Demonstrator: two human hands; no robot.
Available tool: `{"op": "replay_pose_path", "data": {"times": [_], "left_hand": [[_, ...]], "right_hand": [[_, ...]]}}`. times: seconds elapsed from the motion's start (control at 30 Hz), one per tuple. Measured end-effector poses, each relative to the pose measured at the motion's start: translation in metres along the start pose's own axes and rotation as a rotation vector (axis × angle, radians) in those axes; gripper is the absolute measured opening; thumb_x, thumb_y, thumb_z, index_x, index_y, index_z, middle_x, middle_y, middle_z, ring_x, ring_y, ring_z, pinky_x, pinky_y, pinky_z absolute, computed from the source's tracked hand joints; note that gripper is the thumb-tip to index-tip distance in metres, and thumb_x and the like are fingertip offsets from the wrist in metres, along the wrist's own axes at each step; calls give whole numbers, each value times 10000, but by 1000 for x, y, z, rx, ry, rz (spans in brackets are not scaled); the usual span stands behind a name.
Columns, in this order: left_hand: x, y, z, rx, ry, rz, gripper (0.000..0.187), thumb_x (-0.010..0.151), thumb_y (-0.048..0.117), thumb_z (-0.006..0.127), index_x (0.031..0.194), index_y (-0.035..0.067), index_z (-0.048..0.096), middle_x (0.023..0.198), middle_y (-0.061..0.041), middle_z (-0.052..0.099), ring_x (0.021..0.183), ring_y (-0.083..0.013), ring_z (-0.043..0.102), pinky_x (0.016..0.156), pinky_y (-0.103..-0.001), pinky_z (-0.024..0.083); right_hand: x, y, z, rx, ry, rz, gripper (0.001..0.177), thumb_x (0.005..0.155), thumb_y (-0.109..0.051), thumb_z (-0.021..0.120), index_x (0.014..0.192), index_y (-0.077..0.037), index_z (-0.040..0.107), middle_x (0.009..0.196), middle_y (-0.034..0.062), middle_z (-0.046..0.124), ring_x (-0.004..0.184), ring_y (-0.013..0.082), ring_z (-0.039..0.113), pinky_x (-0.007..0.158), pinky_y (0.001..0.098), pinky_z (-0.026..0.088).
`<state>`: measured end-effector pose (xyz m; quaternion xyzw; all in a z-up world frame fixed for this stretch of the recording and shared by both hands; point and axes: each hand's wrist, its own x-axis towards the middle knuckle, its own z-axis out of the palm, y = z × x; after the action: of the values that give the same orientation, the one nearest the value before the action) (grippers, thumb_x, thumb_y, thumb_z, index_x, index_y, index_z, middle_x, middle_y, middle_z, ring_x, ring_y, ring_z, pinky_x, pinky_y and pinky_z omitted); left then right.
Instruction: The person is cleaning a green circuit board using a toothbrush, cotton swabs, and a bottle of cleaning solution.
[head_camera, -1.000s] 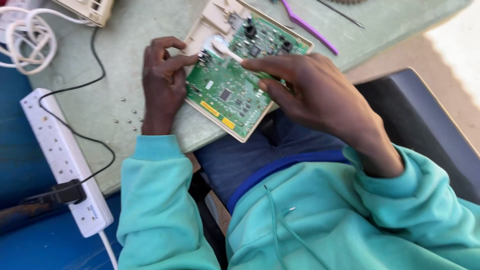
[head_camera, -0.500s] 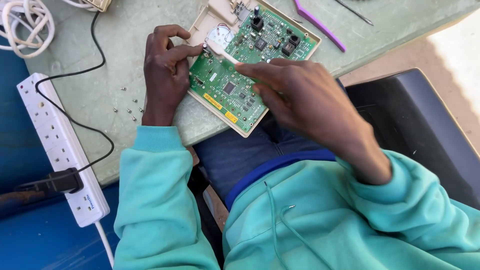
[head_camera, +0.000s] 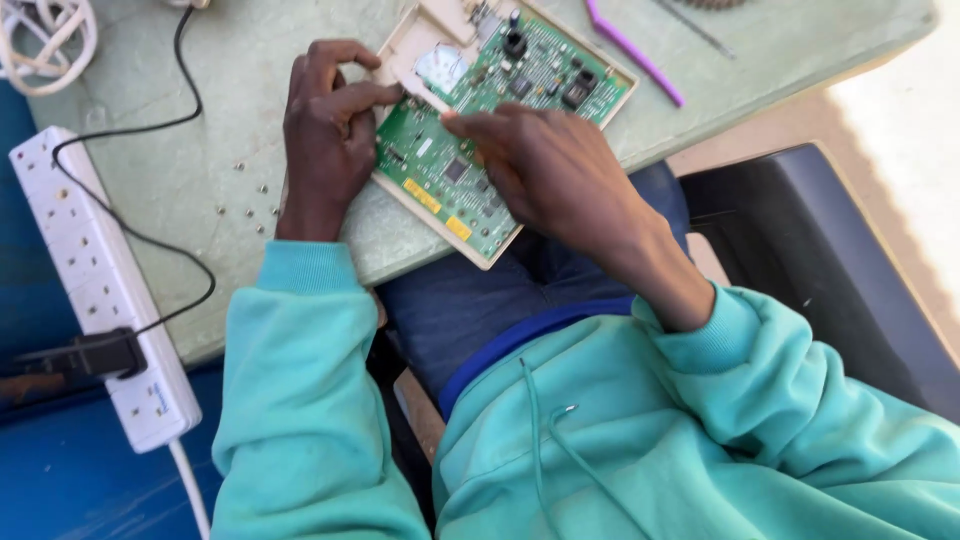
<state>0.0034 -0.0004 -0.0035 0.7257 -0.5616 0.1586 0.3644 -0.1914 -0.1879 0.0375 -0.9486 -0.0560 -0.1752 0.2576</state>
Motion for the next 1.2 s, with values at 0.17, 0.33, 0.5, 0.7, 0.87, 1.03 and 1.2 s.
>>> {"op": "replay_pose_path", "data": {"times": [0.17,0.33,0.5,0.7,0.87,1.03,1.2], "left_hand": [[-1,1,-3,-6,-6,-62,405,869,-228,585,1056,33,833,1197,-99,610,917,-265,457,700,-365,399],[1,1,-2,11,-16,-51,355,910,-204,601,1060,17,835,1201,-113,604,966,-284,476,748,-387,420],[-2,-2,2,11,1,-42,366,872,-201,572,1021,15,827,1201,-115,610,955,-288,473,742,-394,414],[-3,0,0,18,3,-41,348,904,-203,619,1048,27,837,1198,-95,596,944,-275,473,708,-381,415],[0,4,-3,6,4,-42,351,911,-210,618,1054,31,831,1200,-80,589,948,-265,467,728,-371,413],[-2,5,-3,-11,-2,-60,263,965,-163,650,1036,18,828,1204,-99,593,948,-268,474,700,-377,433],[-11,-17,4,67,39,18,324,907,-186,663,1048,43,843,1197,-102,605,1047,-319,534,685,-418,465]], "right_hand": [[-17,-19,-60,27,-212,38,386,1000,-158,538,1351,-138,696,1151,90,775,789,359,707,682,527,500],[1,-7,-17,109,88,6,295,1054,-222,577,1292,-116,715,1086,101,799,851,301,745,743,473,547],[10,-7,14,157,96,107,304,1036,-143,538,1290,-82,695,1151,131,780,834,296,763,697,460,581],[-16,-36,-56,54,-48,130,270,1037,-126,582,1253,-84,739,860,72,693,645,281,614,663,449,479],[10,-10,-1,97,56,73,265,1027,-142,610,1253,-96,741,797,71,768,592,231,662,597,413,483],[13,-22,-3,168,-34,207,274,1051,-130,544,1280,-95,689,651,30,704,388,96,450,453,296,444],[-5,-34,-44,59,3,117,268,1038,-64,574,1237,-40,752,731,85,632,487,207,466,520,400,351]]}}
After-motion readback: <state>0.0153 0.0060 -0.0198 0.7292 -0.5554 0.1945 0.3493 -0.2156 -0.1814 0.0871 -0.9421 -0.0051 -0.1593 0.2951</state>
